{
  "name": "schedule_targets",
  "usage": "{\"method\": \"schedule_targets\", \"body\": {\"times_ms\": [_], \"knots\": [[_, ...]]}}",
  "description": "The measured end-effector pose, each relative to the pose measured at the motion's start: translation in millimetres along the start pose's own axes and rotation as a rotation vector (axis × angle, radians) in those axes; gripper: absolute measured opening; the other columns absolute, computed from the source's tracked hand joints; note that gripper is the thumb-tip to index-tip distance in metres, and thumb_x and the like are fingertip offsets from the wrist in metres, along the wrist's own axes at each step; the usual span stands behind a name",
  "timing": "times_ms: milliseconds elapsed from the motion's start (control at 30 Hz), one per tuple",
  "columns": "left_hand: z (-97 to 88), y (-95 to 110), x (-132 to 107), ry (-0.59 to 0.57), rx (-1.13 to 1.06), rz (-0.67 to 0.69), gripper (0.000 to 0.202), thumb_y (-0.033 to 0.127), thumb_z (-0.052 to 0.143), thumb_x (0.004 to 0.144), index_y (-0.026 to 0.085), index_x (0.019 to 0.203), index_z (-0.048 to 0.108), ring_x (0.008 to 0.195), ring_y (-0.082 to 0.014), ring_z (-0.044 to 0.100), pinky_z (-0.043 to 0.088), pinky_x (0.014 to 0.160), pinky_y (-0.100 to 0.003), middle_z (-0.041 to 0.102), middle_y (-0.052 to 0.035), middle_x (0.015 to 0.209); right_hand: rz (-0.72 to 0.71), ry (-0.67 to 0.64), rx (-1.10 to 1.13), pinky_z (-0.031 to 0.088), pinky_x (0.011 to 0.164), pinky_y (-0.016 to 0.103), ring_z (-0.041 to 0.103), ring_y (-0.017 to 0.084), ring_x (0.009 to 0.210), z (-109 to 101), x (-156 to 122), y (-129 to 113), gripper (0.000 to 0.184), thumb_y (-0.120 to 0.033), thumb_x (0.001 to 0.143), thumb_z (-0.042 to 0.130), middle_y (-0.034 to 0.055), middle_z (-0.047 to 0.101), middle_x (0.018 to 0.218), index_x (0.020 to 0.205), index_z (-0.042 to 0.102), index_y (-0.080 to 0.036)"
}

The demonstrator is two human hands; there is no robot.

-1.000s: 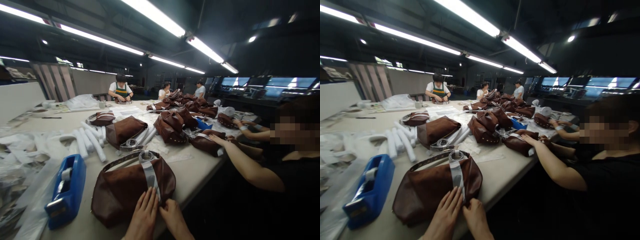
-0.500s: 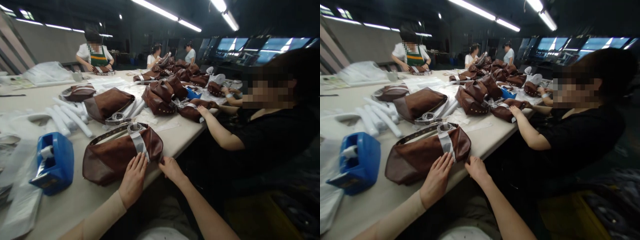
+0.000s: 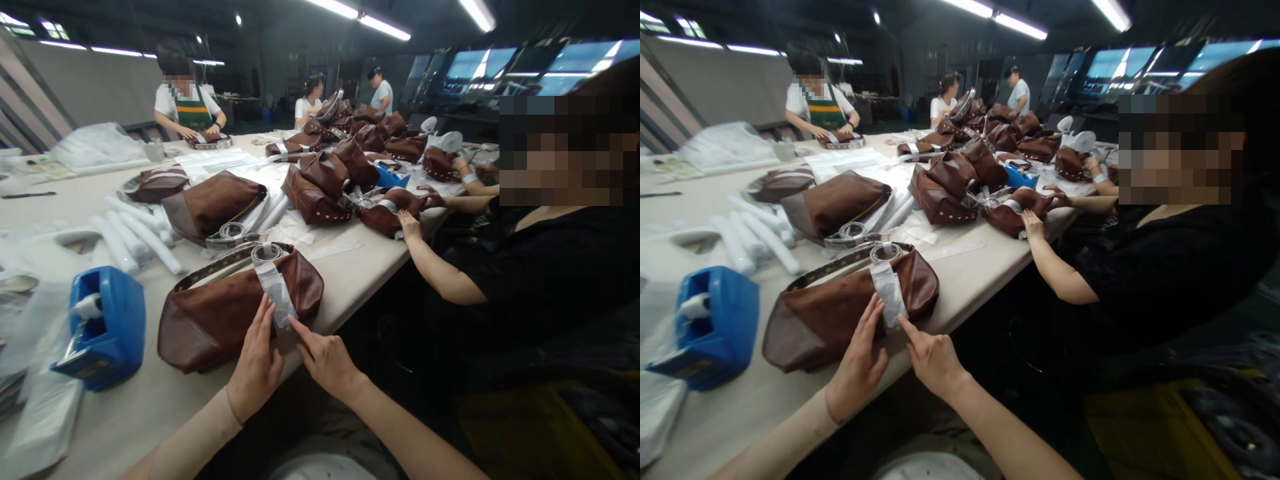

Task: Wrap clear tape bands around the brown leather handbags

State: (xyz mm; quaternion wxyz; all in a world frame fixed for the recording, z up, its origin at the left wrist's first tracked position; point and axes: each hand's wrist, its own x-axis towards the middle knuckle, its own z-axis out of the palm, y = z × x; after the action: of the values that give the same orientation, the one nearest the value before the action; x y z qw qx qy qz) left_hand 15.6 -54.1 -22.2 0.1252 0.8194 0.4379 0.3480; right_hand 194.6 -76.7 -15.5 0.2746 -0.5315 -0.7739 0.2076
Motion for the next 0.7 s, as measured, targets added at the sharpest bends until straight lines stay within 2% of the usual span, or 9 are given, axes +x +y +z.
{"method": "schedule_targets", "body": {"times_ms": [100, 167, 267, 333, 400, 567, 633, 700], "knots": [[-5.9, 7.0, 2.7, 0.083, -0.016, -0.054, 0.071, 0.006, 0.039, 0.086, 0.010, 0.151, 0.010, 0.147, -0.0271, 0.014, 0.028, 0.117, -0.048, 0.010, -0.0173, 0.159, 0.061, 0.080, 0.097, 0.049, 0.070, 0.026, 0.066, 0.016, 0.071, -0.9, -2.3, 5.2, 0.046, -0.026, 0.096, 0.046, 0.0046, 0.069, 0.082, 0.140, 0.045, -0.017], [-6.5, 10.5, 3.3, 0.107, 0.126, 0.039, 0.071, 0.010, 0.039, 0.089, 0.010, 0.152, 0.007, 0.147, -0.0286, 0.013, 0.026, 0.117, -0.050, 0.009, -0.0183, 0.159, 0.064, 0.155, 0.177, 0.047, 0.064, 0.023, 0.061, 0.013, 0.062, -1.2, -2.9, 8.9, 0.040, -0.028, 0.095, 0.048, 0.0008, 0.064, 0.071, 0.134, 0.050, -0.016], [-3.4, 12.0, 1.5, -0.007, 0.431, 0.227, 0.070, 0.025, 0.045, 0.093, 0.009, 0.152, 0.011, 0.146, -0.0292, 0.015, 0.015, 0.120, -0.053, 0.018, -0.0174, 0.157, -0.002, 0.270, 0.249, 0.045, 0.059, 0.021, 0.056, 0.010, 0.055, -2.3, 0.0, 15.8, 0.032, -0.026, 0.094, 0.050, -0.0026, 0.057, 0.064, 0.125, 0.056, -0.017], [-1.7, 12.2, 0.1, -0.113, 0.555, 0.270, 0.074, 0.041, 0.048, 0.093, 0.008, 0.151, 0.016, 0.146, -0.0285, 0.017, 0.009, 0.121, -0.051, 0.024, -0.0170, 0.155, -0.048, 0.345, 0.264, 0.044, 0.055, 0.020, 0.052, 0.009, 0.052, -4.8, 3.3, 21.0, 0.030, -0.023, 0.093, 0.052, -0.0045, 0.053, 0.061, 0.123, 0.056, -0.019], [-1.4, 14.5, 1.1, -0.150, 0.607, 0.266, 0.079, 0.049, 0.050, 0.090, 0.006, 0.150, 0.021, 0.146, -0.0289, 0.017, 0.010, 0.121, -0.049, 0.025, -0.0178, 0.155, -0.086, 0.402, 0.264, 0.043, 0.053, 0.019, 0.049, 0.008, 0.050, -8.9, 6.8, 25.3, 0.028, -0.020, 0.092, 0.053, -0.0052, 0.051, 0.060, 0.121, 0.056, -0.020], [-2.0, 23.0, 23.7, -0.111, 0.592, 0.215, 0.085, 0.051, 0.057, 0.086, 0.005, 0.149, 0.025, 0.145, -0.0339, 0.018, 0.018, 0.118, -0.052, 0.021, -0.0209, 0.155, -0.115, 0.528, 0.286, 0.045, 0.053, 0.019, 0.052, 0.008, 0.051, -22.8, 21.4, 27.7, 0.023, -0.018, 0.091, 0.054, -0.0048, 0.055, 0.063, 0.114, 0.059, -0.022], [-9.0, 16.3, 37.6, -0.101, 0.521, 0.186, 0.079, 0.053, 0.054, 0.088, 0.008, 0.148, 0.028, 0.144, -0.0321, 0.022, 0.023, 0.116, -0.051, 0.025, -0.0203, 0.154, -0.106, 0.551, 0.282, 0.047, 0.057, 0.020, 0.055, 0.009, 0.055, -30.3, 31.5, 28.1, 0.021, -0.020, 0.092, 0.055, -0.0036, 0.058, 0.066, 0.112, 0.060, -0.022], [-26.8, -1.0, 46.6, -0.058, 0.432, 0.094, 0.068, 0.051, 0.047, 0.092, 0.012, 0.147, 0.032, 0.144, -0.0291, 0.025, 0.026, 0.115, -0.049, 0.027, -0.0177, 0.154, -0.093, 0.577, 0.252, 0.051, 0.066, 0.024, 0.059, 0.011, 0.064, -38.7, 42.6, 32.8, 0.019, -0.024, 0.092, 0.055, -0.0008, 0.062, 0.074, 0.110, 0.061, -0.022]]}}
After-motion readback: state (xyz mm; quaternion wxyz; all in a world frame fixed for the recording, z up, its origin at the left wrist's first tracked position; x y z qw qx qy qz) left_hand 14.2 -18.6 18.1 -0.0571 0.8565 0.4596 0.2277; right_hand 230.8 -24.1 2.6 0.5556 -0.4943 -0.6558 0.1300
